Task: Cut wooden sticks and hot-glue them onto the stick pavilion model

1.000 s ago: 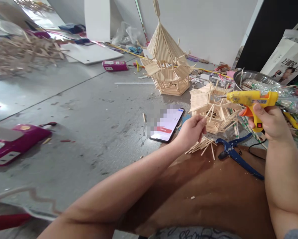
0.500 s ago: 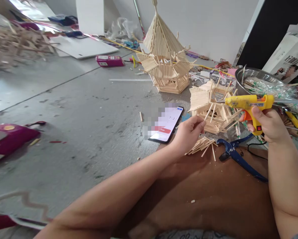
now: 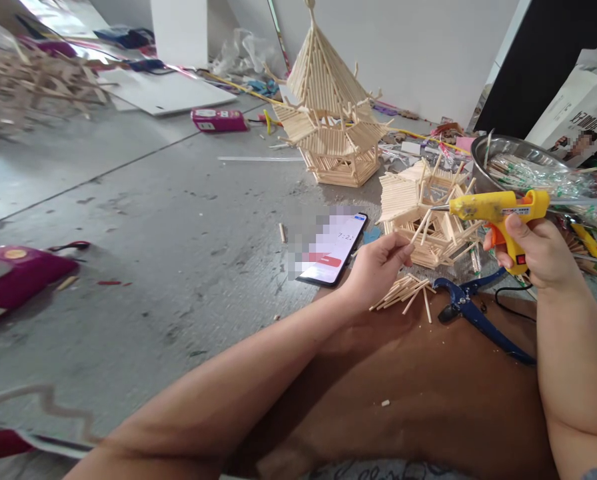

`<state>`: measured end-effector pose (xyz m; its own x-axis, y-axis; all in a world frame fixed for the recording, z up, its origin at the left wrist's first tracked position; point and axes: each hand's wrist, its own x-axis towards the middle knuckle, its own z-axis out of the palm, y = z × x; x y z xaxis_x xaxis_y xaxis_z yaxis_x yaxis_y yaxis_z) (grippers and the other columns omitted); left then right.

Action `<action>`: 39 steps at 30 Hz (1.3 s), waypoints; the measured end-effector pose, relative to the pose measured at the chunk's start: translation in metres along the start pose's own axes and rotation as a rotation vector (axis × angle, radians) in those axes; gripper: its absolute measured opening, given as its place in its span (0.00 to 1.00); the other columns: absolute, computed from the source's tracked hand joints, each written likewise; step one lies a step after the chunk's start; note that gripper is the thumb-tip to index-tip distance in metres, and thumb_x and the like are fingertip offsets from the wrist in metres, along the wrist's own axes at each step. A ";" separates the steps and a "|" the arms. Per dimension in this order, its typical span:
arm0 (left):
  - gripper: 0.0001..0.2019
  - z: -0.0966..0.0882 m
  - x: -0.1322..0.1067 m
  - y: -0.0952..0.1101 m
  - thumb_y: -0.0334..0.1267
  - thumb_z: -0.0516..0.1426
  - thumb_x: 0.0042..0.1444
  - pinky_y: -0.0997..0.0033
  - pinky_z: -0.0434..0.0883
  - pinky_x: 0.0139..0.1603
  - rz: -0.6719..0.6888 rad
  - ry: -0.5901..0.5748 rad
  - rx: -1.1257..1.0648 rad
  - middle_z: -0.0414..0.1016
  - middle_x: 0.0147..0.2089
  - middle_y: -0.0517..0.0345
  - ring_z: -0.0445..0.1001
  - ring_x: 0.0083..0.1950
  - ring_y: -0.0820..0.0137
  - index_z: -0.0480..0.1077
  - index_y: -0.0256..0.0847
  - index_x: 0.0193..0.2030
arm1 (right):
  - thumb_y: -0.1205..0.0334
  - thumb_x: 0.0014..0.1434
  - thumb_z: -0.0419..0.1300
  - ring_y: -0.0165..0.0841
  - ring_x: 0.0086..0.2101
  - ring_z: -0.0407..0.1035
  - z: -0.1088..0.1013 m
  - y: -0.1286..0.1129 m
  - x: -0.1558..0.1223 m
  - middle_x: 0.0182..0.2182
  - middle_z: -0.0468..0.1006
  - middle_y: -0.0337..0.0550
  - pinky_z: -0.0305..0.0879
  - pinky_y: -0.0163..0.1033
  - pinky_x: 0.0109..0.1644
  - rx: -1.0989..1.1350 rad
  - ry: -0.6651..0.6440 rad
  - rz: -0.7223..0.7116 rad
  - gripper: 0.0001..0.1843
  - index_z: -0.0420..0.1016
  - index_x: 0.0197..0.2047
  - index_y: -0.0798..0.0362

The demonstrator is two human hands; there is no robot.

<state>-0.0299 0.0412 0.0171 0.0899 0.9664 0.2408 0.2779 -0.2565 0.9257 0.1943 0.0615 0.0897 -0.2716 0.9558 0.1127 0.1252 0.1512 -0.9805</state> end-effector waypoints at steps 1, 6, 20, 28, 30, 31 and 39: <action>0.08 0.000 0.000 0.000 0.39 0.50 0.54 0.81 0.60 0.20 -0.005 -0.003 0.000 0.68 0.24 0.62 0.62 0.21 0.82 0.63 0.39 0.27 | 0.51 0.54 0.55 0.22 0.14 0.59 0.000 0.000 0.000 0.22 0.71 0.36 0.52 0.32 0.14 0.003 0.002 0.004 0.12 0.69 0.36 0.50; 0.08 0.000 0.000 0.001 0.39 0.50 0.54 0.81 0.60 0.19 -0.020 -0.007 0.001 0.69 0.24 0.61 0.62 0.21 0.81 0.63 0.39 0.27 | 0.51 0.54 0.55 0.23 0.13 0.58 0.000 0.000 0.000 0.22 0.71 0.36 0.51 0.32 0.14 0.003 0.010 0.024 0.11 0.68 0.34 0.49; 0.09 0.000 -0.001 0.003 0.39 0.50 0.55 0.81 0.59 0.19 -0.019 -0.012 -0.016 0.69 0.24 0.61 0.60 0.20 0.82 0.63 0.38 0.27 | 0.50 0.53 0.56 0.22 0.13 0.58 0.000 0.000 0.000 0.21 0.70 0.35 0.53 0.32 0.15 0.007 0.010 0.012 0.12 0.69 0.35 0.50; 0.10 0.001 -0.002 0.003 0.40 0.50 0.55 0.81 0.59 0.18 -0.037 -0.012 -0.064 0.69 0.23 0.60 0.59 0.18 0.82 0.63 0.38 0.26 | 0.49 0.54 0.54 0.22 0.13 0.58 -0.001 0.001 -0.001 0.20 0.69 0.36 0.51 0.32 0.14 -0.040 0.009 0.003 0.14 0.67 0.28 0.51; 0.10 0.001 -0.003 0.003 0.41 0.51 0.55 0.81 0.58 0.17 -0.039 -0.010 -0.085 0.68 0.23 0.60 0.59 0.17 0.83 0.63 0.38 0.26 | 0.48 0.54 0.54 0.22 0.13 0.57 -0.001 0.000 -0.001 0.20 0.69 0.36 0.51 0.33 0.14 -0.056 0.007 -0.003 0.14 0.67 0.27 0.51; 0.10 0.001 -0.003 0.002 0.40 0.51 0.55 0.81 0.58 0.17 -0.040 -0.009 -0.092 0.68 0.23 0.61 0.59 0.17 0.83 0.63 0.38 0.26 | 0.48 0.54 0.54 0.22 0.13 0.57 -0.001 0.000 -0.001 0.20 0.69 0.36 0.52 0.33 0.14 -0.062 0.006 -0.005 0.15 0.67 0.27 0.51; 0.10 0.002 -0.003 0.005 0.40 0.51 0.54 0.82 0.58 0.17 -0.049 -0.002 -0.104 0.68 0.22 0.61 0.59 0.17 0.83 0.63 0.38 0.26 | 0.49 0.55 0.53 0.21 0.13 0.57 0.000 -0.001 -0.002 0.18 0.69 0.36 0.50 0.32 0.14 -0.062 0.002 -0.006 0.15 0.67 0.26 0.50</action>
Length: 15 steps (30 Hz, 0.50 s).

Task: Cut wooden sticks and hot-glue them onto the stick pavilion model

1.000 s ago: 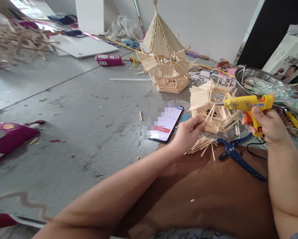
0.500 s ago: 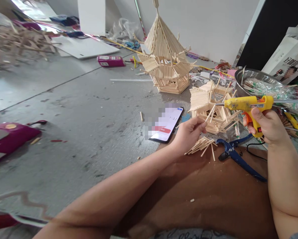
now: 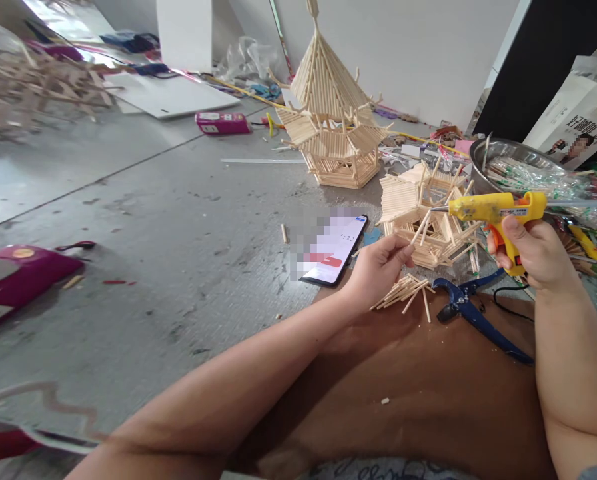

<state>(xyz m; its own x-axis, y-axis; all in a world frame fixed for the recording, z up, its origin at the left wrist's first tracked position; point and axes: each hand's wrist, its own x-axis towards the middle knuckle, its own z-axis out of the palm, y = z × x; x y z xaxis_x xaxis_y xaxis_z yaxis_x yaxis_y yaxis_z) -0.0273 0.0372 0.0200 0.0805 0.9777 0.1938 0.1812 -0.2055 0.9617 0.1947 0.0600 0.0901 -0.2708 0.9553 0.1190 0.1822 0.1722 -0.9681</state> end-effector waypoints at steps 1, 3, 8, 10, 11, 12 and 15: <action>0.10 0.000 0.000 0.000 0.40 0.51 0.54 0.82 0.58 0.17 0.001 0.001 0.004 0.68 0.22 0.61 0.59 0.17 0.83 0.63 0.38 0.26 | 0.49 0.55 0.53 0.21 0.13 0.57 0.000 0.000 0.000 0.18 0.69 0.36 0.50 0.32 0.14 0.002 -0.003 -0.001 0.15 0.67 0.25 0.50; 0.10 0.000 0.000 0.000 0.40 0.51 0.54 0.82 0.58 0.17 0.004 0.004 0.009 0.68 0.23 0.61 0.59 0.17 0.83 0.63 0.38 0.26 | 0.49 0.54 0.54 0.21 0.13 0.57 0.000 -0.001 -0.001 0.18 0.69 0.36 0.51 0.32 0.14 0.006 -0.004 0.002 0.15 0.67 0.25 0.51; 0.10 0.000 -0.001 0.000 0.40 0.51 0.54 0.81 0.59 0.18 0.001 0.008 0.008 0.69 0.22 0.61 0.59 0.17 0.83 0.63 0.38 0.26 | 0.48 0.52 0.55 0.22 0.13 0.58 0.001 -0.001 -0.001 0.21 0.71 0.36 0.53 0.32 0.14 0.027 0.017 0.013 0.14 0.69 0.30 0.50; 0.10 0.000 -0.001 0.000 0.40 0.51 0.55 0.81 0.59 0.18 0.003 0.008 0.010 0.69 0.23 0.61 0.59 0.17 0.83 0.63 0.38 0.26 | 0.49 0.52 0.56 0.22 0.13 0.58 0.001 -0.001 0.000 0.23 0.73 0.37 0.54 0.32 0.14 0.035 0.023 0.023 0.13 0.70 0.33 0.50; 0.10 0.000 -0.001 0.000 0.40 0.51 0.55 0.81 0.59 0.18 0.005 0.007 0.011 0.69 0.23 0.61 0.59 0.17 0.83 0.63 0.38 0.26 | 0.49 0.52 0.56 0.22 0.13 0.58 0.001 0.000 0.000 0.24 0.73 0.38 0.54 0.33 0.14 0.036 0.023 0.028 0.13 0.70 0.34 0.50; 0.10 0.000 -0.001 -0.001 0.40 0.50 0.55 0.81 0.59 0.18 0.007 0.007 0.011 0.69 0.23 0.61 0.59 0.17 0.83 0.63 0.38 0.26 | 0.49 0.52 0.56 0.22 0.13 0.58 0.000 0.000 0.000 0.25 0.74 0.38 0.54 0.33 0.14 0.038 0.021 0.031 0.14 0.71 0.34 0.50; 0.11 0.000 0.000 -0.001 0.40 0.50 0.55 0.81 0.59 0.17 0.010 0.005 0.013 0.69 0.23 0.61 0.59 0.17 0.83 0.63 0.38 0.26 | 0.49 0.53 0.56 0.22 0.14 0.58 -0.001 0.001 0.000 0.25 0.74 0.39 0.52 0.33 0.14 0.051 0.008 0.023 0.14 0.71 0.36 0.49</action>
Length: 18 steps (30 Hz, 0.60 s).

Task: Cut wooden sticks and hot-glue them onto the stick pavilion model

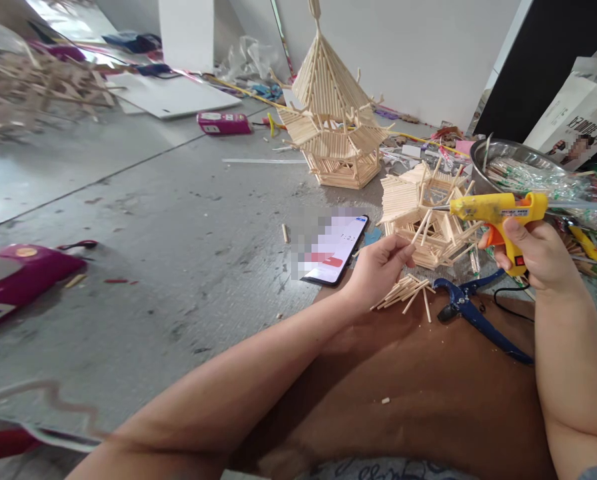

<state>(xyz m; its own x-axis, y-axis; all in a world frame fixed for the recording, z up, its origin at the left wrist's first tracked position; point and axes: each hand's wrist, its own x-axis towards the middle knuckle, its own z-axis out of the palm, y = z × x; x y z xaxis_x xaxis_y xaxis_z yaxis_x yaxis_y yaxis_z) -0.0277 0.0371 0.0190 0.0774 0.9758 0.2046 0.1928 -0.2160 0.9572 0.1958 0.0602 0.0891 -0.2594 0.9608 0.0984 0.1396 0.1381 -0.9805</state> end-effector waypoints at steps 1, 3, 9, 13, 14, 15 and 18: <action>0.11 0.000 0.000 0.000 0.40 0.50 0.55 0.81 0.59 0.17 0.000 0.000 -0.001 0.69 0.22 0.61 0.59 0.17 0.83 0.63 0.38 0.26 | 0.50 0.53 0.55 0.22 0.14 0.58 0.000 0.000 0.000 0.24 0.73 0.38 0.51 0.32 0.14 0.007 -0.001 -0.006 0.13 0.71 0.37 0.49; 0.10 0.000 0.000 0.000 0.40 0.50 0.55 0.81 0.58 0.18 0.000 -0.001 -0.008 0.68 0.22 0.61 0.59 0.17 0.83 0.63 0.38 0.26 | 0.50 0.54 0.55 0.22 0.13 0.58 0.000 0.000 0.000 0.24 0.73 0.37 0.51 0.32 0.14 0.017 0.000 -0.016 0.13 0.70 0.38 0.48; 0.10 0.000 0.000 0.003 0.40 0.51 0.54 0.80 0.59 0.18 -0.001 0.002 -0.002 0.69 0.23 0.61 0.59 0.17 0.83 0.63 0.38 0.26 | 0.50 0.53 0.55 0.22 0.13 0.58 0.001 -0.001 -0.001 0.22 0.71 0.37 0.52 0.32 0.14 0.002 -0.011 -0.018 0.13 0.71 0.34 0.50; 0.10 0.000 0.000 0.002 0.41 0.51 0.54 0.80 0.59 0.19 0.010 0.004 0.009 0.69 0.23 0.61 0.59 0.17 0.83 0.63 0.38 0.26 | 0.50 0.53 0.55 0.22 0.13 0.58 0.002 -0.002 -0.001 0.22 0.70 0.36 0.53 0.32 0.14 0.005 0.004 -0.017 0.12 0.69 0.33 0.49; 0.10 0.000 0.000 0.002 0.41 0.50 0.54 0.80 0.59 0.19 0.013 0.005 0.014 0.69 0.23 0.61 0.59 0.18 0.82 0.63 0.38 0.26 | 0.50 0.53 0.55 0.21 0.13 0.58 0.002 -0.001 -0.001 0.22 0.70 0.36 0.53 0.31 0.14 0.010 0.002 -0.017 0.11 0.69 0.33 0.49; 0.10 0.000 0.000 0.001 0.41 0.50 0.55 0.80 0.59 0.19 0.016 0.004 0.020 0.69 0.22 0.61 0.59 0.18 0.82 0.63 0.38 0.26 | 0.50 0.53 0.55 0.21 0.13 0.57 0.002 -0.001 -0.001 0.22 0.70 0.36 0.53 0.31 0.14 0.013 -0.001 -0.018 0.11 0.69 0.33 0.49; 0.10 0.000 0.000 0.001 0.40 0.50 0.55 0.81 0.59 0.19 0.029 0.002 0.030 0.69 0.24 0.60 0.59 0.19 0.82 0.63 0.38 0.26 | 0.50 0.54 0.55 0.21 0.13 0.58 0.001 -0.001 -0.001 0.22 0.70 0.36 0.52 0.31 0.14 0.006 -0.010 -0.024 0.13 0.69 0.32 0.51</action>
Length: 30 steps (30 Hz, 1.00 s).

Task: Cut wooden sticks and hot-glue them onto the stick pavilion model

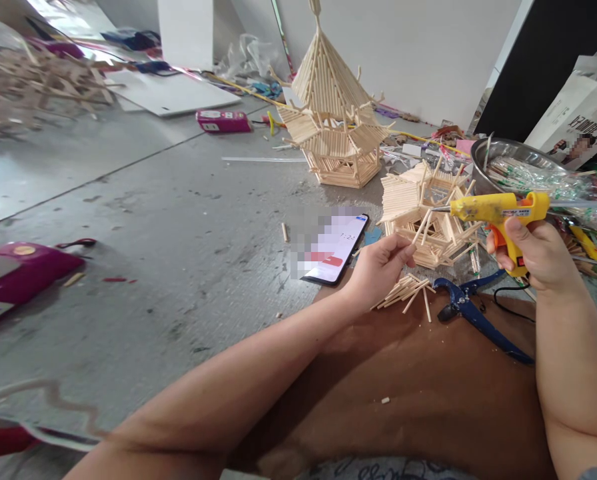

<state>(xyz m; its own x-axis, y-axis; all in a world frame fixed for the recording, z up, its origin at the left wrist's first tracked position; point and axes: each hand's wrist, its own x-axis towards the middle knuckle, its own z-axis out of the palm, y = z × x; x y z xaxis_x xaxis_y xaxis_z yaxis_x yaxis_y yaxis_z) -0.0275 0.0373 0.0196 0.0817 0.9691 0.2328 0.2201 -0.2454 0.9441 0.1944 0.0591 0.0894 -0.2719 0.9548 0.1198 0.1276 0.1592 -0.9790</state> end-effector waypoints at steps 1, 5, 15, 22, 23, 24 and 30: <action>0.10 0.000 0.000 0.000 0.39 0.50 0.55 0.81 0.59 0.19 0.005 -0.001 0.003 0.69 0.24 0.61 0.60 0.19 0.82 0.63 0.38 0.26 | 0.50 0.54 0.55 0.21 0.13 0.58 0.000 0.000 0.000 0.22 0.70 0.37 0.52 0.31 0.14 -0.005 0.000 -0.001 0.13 0.69 0.32 0.51; 0.09 0.000 0.000 0.000 0.39 0.50 0.54 0.81 0.60 0.20 0.014 0.005 0.015 0.69 0.24 0.61 0.61 0.21 0.82 0.63 0.38 0.26 | 0.49 0.53 0.54 0.22 0.13 0.57 -0.001 0.001 0.000 0.21 0.70 0.38 0.51 0.32 0.14 -0.021 0.006 -0.003 0.14 0.69 0.29 0.51; 0.09 0.000 0.000 0.002 0.38 0.51 0.54 0.82 0.61 0.20 0.024 0.006 0.028 0.70 0.24 0.61 0.62 0.21 0.81 0.63 0.38 0.26 | 0.48 0.54 0.54 0.21 0.13 0.57 -0.001 0.000 0.000 0.20 0.69 0.38 0.49 0.31 0.14 -0.041 -0.010 -0.003 0.17 0.67 0.23 0.52; 0.08 0.000 0.000 0.002 0.38 0.51 0.54 0.81 0.62 0.21 0.033 0.004 0.037 0.70 0.24 0.61 0.63 0.22 0.81 0.63 0.38 0.26 | 0.49 0.55 0.53 0.21 0.13 0.56 -0.001 0.000 0.000 0.19 0.68 0.38 0.48 0.32 0.14 -0.054 -0.037 -0.009 0.19 0.66 0.22 0.53; 0.08 0.000 0.000 0.002 0.38 0.51 0.54 0.82 0.62 0.21 0.033 0.004 0.038 0.70 0.24 0.61 0.63 0.22 0.81 0.63 0.38 0.26 | 0.49 0.55 0.53 0.21 0.13 0.56 -0.001 0.000 0.000 0.18 0.67 0.37 0.48 0.32 0.14 -0.052 -0.040 -0.012 0.18 0.66 0.22 0.53; 0.08 0.000 0.000 0.002 0.37 0.51 0.54 0.82 0.62 0.21 0.034 0.004 0.038 0.70 0.24 0.61 0.64 0.22 0.81 0.63 0.38 0.26 | 0.49 0.55 0.53 0.21 0.13 0.56 -0.001 0.000 0.000 0.18 0.67 0.37 0.48 0.32 0.14 -0.048 -0.041 -0.014 0.18 0.66 0.22 0.53; 0.08 0.000 0.000 0.003 0.37 0.51 0.54 0.82 0.62 0.21 0.033 0.003 0.042 0.70 0.23 0.62 0.64 0.22 0.81 0.63 0.38 0.26 | 0.48 0.54 0.54 0.22 0.13 0.56 0.000 -0.001 -0.001 0.16 0.65 0.36 0.49 0.32 0.14 -0.039 -0.028 0.001 0.17 0.65 0.22 0.51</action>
<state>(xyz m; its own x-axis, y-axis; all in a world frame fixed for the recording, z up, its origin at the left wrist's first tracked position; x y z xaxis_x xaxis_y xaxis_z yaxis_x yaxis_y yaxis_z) -0.0271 0.0364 0.0226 0.0867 0.9605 0.2644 0.2576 -0.2780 0.9254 0.1942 0.0582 0.0903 -0.2985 0.9476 0.1135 0.1652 0.1684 -0.9718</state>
